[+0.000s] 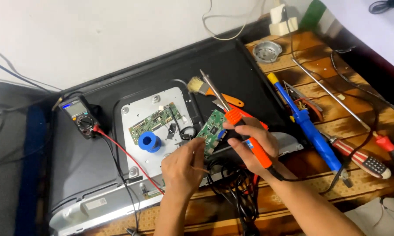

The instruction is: Repairing a television circuit board using a multimeter and soldering iron

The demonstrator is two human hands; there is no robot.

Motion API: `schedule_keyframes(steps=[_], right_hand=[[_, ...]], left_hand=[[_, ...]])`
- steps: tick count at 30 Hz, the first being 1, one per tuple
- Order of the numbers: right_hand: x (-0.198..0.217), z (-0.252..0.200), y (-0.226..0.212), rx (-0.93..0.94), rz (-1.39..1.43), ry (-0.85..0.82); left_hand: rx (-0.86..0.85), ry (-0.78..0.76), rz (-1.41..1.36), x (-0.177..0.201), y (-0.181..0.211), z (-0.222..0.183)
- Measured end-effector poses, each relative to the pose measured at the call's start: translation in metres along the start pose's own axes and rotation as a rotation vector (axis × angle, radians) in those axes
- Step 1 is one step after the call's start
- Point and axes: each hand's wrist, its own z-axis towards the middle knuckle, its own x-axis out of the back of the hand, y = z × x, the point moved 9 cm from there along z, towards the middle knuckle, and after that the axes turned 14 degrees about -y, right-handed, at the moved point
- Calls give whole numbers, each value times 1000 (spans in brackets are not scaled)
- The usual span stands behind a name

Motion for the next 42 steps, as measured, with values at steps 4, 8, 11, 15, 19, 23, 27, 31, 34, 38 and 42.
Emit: schedule_keyframes(steps=[4, 8, 11, 15, 19, 23, 27, 31, 34, 38, 42], right_hand=[[-3, 5, -3, 60, -56, -12], [-6, 5, -4, 91, -184, 11], [-12, 8, -5, 107, -224, -20], [-10, 19, -15, 179, -198, 81], [-12, 15, -13, 173, -191, 17], [-7, 11, -12, 123, -198, 68], [-6, 8, -7, 94, -195, 84], [-8, 2, -6, 86, -207, 122], [-11, 0, -6, 99, -177, 113], [-14, 1, -8, 99, -196, 129], [-13, -3, -2, -3, -181, 110]], left_hand=[[-47, -14, -10, 0, 8, 12], [-29, -34, -71, -9, 0, 8], [-18, -46, -105, -13, -2, 7], [-13, 119, -149, -5, 0, 11], [3, 135, -153, -6, -6, 6], [30, 136, -209, -8, -3, 6], [192, 149, -540, -19, -15, 1], [233, 156, -674, -29, -17, 4], [255, 165, -655, -27, -13, 8], [251, 183, -635, -25, -14, 9], [265, 165, -574, -25, -18, 4]])
